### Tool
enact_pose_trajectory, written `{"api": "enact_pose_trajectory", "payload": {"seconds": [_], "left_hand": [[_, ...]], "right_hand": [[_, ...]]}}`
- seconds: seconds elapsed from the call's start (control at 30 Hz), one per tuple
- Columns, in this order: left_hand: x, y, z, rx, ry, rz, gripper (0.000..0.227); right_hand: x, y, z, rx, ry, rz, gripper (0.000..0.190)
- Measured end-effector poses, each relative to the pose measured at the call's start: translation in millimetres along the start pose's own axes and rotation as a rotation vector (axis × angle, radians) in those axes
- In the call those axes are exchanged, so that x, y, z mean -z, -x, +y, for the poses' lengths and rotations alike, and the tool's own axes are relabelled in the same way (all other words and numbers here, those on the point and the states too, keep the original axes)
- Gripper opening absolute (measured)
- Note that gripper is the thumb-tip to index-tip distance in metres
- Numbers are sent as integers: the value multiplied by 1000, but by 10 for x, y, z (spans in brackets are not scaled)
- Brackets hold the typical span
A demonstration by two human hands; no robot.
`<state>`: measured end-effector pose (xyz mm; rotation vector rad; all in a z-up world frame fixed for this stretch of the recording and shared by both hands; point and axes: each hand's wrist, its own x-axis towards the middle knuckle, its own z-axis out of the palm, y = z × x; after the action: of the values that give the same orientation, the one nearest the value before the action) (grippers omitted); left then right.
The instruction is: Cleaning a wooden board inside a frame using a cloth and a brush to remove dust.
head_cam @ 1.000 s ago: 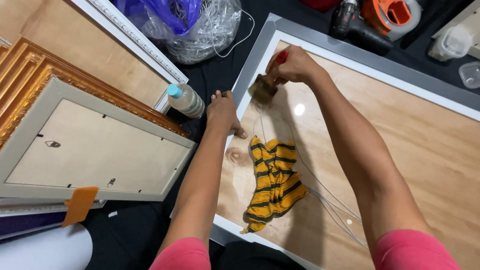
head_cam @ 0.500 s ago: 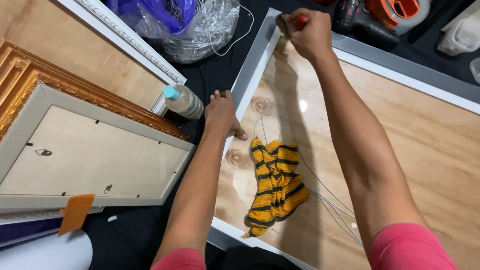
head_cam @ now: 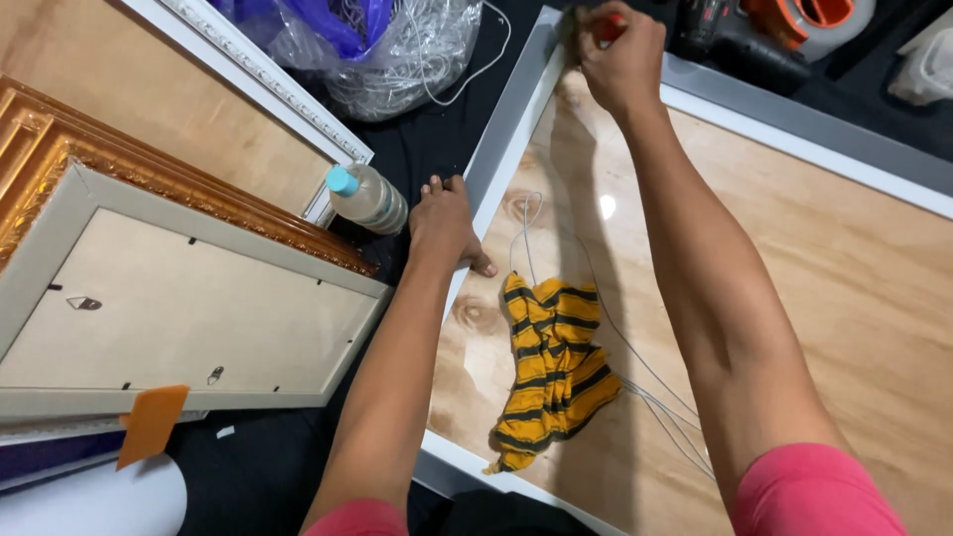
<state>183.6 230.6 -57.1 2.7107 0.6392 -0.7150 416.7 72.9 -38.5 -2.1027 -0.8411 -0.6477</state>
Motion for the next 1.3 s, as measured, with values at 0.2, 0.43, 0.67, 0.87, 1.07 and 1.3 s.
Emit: {"api": "enact_pose_trajectory", "payload": {"seconds": [0.2,0.43,0.67,0.87,1.07,1.3], "left_hand": [[13,53,12,28,-25,-26,126],[-32,42,27,17,-32,-61,134],[8,74,50,32,-39,-26,129],[-609,-40,133,-69,-373,345,133],[-589,1995,1235,-80,58,176,92],[-1856,2094,1726,-326,39,167,37]], "right_hand": [[-8,-17,-9,-572,-566,-302,7],[252,214,-99,7,-39,26,17],[1706,1078,-965,-206,-371,-91,15],[3613,2451,-1703,-745,-268,-235,17],[5426,3555,-1433,-1085,113,103,14],[6329,4108,-1527,-1131,254,347,15]]}}
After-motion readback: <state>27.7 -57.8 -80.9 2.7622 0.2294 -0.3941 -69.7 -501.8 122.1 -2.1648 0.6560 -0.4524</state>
